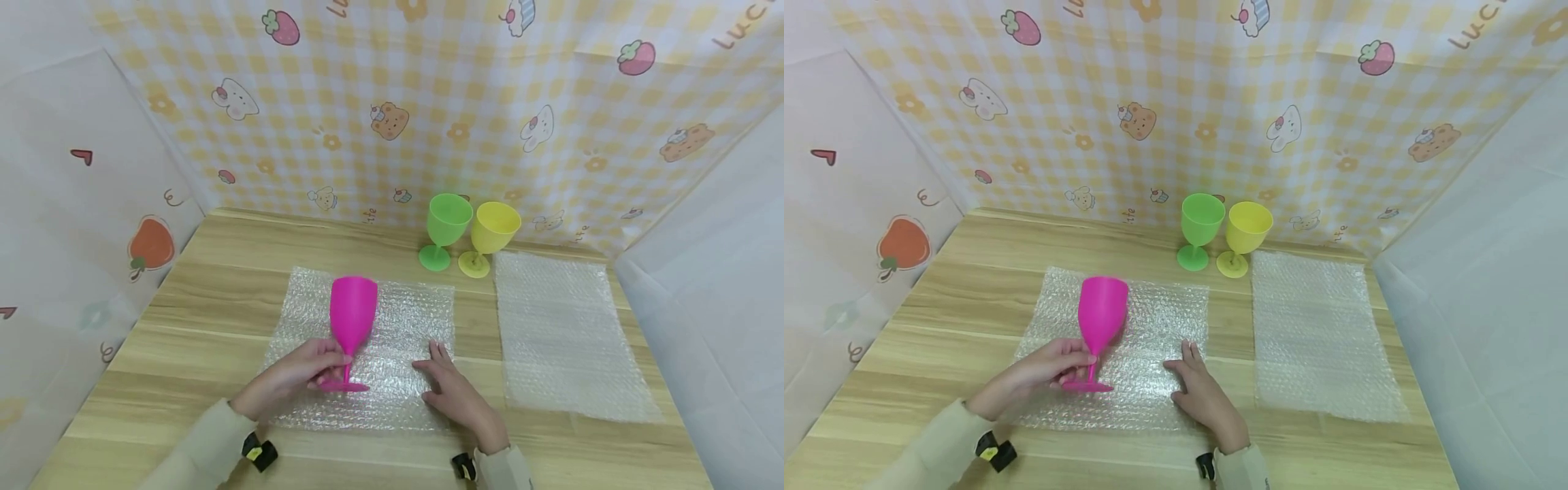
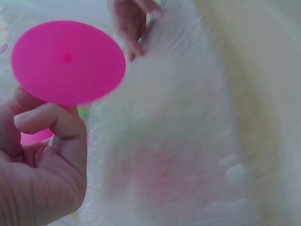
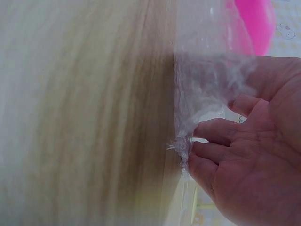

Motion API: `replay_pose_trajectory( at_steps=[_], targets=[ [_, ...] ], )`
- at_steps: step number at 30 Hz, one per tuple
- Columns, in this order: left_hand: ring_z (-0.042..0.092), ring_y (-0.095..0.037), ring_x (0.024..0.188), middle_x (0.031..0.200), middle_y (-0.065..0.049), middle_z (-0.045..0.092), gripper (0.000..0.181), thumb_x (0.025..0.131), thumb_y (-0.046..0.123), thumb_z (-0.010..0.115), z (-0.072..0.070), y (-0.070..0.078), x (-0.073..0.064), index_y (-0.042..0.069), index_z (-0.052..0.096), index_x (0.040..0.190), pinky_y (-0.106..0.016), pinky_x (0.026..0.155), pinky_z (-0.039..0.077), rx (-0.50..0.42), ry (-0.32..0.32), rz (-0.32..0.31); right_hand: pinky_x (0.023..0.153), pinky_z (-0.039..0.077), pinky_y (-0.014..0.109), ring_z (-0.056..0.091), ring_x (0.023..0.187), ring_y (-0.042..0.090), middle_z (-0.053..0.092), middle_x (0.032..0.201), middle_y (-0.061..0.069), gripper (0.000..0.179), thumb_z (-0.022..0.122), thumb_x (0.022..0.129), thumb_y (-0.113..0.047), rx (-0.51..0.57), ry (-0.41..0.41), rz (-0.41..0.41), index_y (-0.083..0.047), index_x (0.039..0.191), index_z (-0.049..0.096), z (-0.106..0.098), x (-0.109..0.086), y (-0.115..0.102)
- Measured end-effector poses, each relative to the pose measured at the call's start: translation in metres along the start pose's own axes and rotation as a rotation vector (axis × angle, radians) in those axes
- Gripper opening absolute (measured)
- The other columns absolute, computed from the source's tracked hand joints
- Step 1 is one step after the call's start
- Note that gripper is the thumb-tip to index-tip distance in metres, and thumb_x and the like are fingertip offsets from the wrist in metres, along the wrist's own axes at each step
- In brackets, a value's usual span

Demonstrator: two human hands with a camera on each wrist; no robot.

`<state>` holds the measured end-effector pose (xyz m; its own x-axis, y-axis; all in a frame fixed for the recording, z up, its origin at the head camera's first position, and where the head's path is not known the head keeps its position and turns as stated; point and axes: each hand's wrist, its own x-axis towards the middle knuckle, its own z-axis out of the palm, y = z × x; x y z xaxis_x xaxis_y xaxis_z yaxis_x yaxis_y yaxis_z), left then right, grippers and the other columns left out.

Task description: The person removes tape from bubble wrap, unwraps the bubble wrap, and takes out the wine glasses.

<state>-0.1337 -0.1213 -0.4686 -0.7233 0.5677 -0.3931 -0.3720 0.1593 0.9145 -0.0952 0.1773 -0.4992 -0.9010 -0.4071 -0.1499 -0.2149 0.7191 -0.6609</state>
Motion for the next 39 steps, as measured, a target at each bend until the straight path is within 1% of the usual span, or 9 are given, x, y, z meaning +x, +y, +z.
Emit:
replay_pose_trajectory(
  at_steps=[6, 11, 17, 22, 24, 26, 31, 34, 39],
  targets=[
    [0.053, -0.008, 0.054, 0.071, -0.006, 0.062, 0.024, 0.091, 0.013, 0.055, -0.012, 0.027, 0.025, -0.008, 0.051, 0.103, -0.018, 0.046, 0.045, 0.269, 0.185, 0.144, 0.11, 0.017, 0.056, 0.006, 0.141, 0.042, 0.01, 0.151, 0.025, 0.052, 0.066, 0.079, -0.006, 0.009, -0.003, -0.014, -0.007, 0.129, 0.052, 0.001, 0.0, 0.001],
    [0.06, -0.013, 0.064, 0.082, -0.016, 0.064, 0.026, 0.09, 0.01, 0.057, -0.016, 0.045, 0.05, -0.007, 0.052, 0.109, -0.028, 0.055, 0.053, 0.338, 0.29, 0.219, 0.109, 0.017, 0.057, 0.005, 0.141, 0.042, 0.009, 0.152, 0.025, 0.052, 0.066, 0.079, -0.006, 0.014, -0.005, -0.019, -0.007, 0.129, 0.052, 0.001, 0.0, 0.001],
    [0.061, -0.024, 0.083, 0.097, -0.019, 0.061, 0.031, 0.087, 0.008, 0.06, -0.016, 0.053, 0.085, -0.004, 0.052, 0.114, -0.034, 0.074, 0.055, 0.365, 0.386, 0.308, 0.109, 0.018, 0.057, 0.006, 0.141, 0.042, 0.009, 0.152, 0.024, 0.052, 0.066, 0.079, -0.005, 0.019, 0.001, -0.012, -0.007, 0.129, 0.052, 0.001, -0.001, 0.001],
    [0.058, -0.031, 0.103, 0.113, -0.02, 0.058, 0.045, 0.086, 0.013, 0.062, -0.012, 0.057, 0.117, -0.001, 0.047, 0.127, -0.04, 0.088, 0.052, 0.303, 0.457, 0.271, 0.11, 0.017, 0.058, 0.005, 0.141, 0.042, 0.009, 0.152, 0.024, 0.053, 0.066, 0.078, -0.004, 0.035, 0.007, -0.006, -0.007, 0.129, 0.052, 0.003, -0.001, 0.002],
    [0.058, -0.03, 0.101, 0.112, -0.018, 0.059, 0.045, 0.088, 0.017, 0.061, -0.008, 0.059, 0.13, 0.003, 0.047, 0.128, -0.039, 0.087, 0.052, 0.283, 0.483, 0.244, 0.11, 0.016, 0.058, 0.005, 0.141, 0.042, 0.009, 0.152, 0.024, 0.053, 0.066, 0.078, -0.004, 0.042, 0.009, -0.006, -0.007, 0.129, 0.052, 0.003, -0.001, 0.002],
    [0.056, -0.03, 0.098, 0.111, -0.021, 0.057, 0.041, 0.09, 0.016, 0.058, -0.004, 0.061, 0.144, 0.004, 0.045, 0.127, -0.041, 0.088, 0.051, 0.15, 0.446, 0.243, 0.11, 0.016, 0.057, 0.005, 0.141, 0.041, 0.009, 0.152, 0.023, 0.053, 0.066, 0.078, -0.005, 0.049, 0.01, -0.003, -0.008, 0.129, 0.052, 0.004, -0.001, 0.002],
    [0.056, -0.031, 0.095, 0.112, -0.024, 0.055, 0.038, 0.094, 0.012, 0.051, 0.002, 0.059, 0.174, 0.005, 0.042, 0.13, -0.042, 0.089, 0.05, -0.075, 0.494, 0.176, 0.11, 0.016, 0.058, 0.006, 0.141, 0.042, 0.011, 0.152, 0.024, 0.053, 0.066, 0.077, -0.002, 0.07, 0.025, -0.004, -0.005, 0.128, 0.053, 0.005, -0.001, 0.001],
    [0.055, -0.03, 0.106, 0.119, -0.018, 0.056, 0.042, 0.095, 0.014, 0.05, 0.002, 0.056, 0.185, 0.009, 0.039, 0.135, -0.04, 0.094, 0.048, -0.011, 0.56, 0.133, 0.11, 0.016, 0.058, 0.006, 0.141, 0.042, 0.011, 0.152, 0.024, 0.053, 0.066, 0.077, -0.001, 0.08, 0.031, 0.001, -0.005, 0.127, 0.053, 0.004, -0.001, 0.001],
    [0.047, -0.032, 0.123, 0.132, -0.017, 0.051, 0.044, 0.096, 0.016, 0.047, 0.001, 0.055, 0.191, 0.009, 0.037, 0.139, -0.044, 0.106, 0.037, 0.152, 0.501, 0.131, 0.11, 0.016, 0.058, 0.006, 0.141, 0.041, 0.011, 0.152, 0.023, 0.053, 0.066, 0.076, -0.001, 0.081, 0.041, 0.007, -0.006, 0.127, 0.053, 0.004, -0.001, 0.002]
  ],
)
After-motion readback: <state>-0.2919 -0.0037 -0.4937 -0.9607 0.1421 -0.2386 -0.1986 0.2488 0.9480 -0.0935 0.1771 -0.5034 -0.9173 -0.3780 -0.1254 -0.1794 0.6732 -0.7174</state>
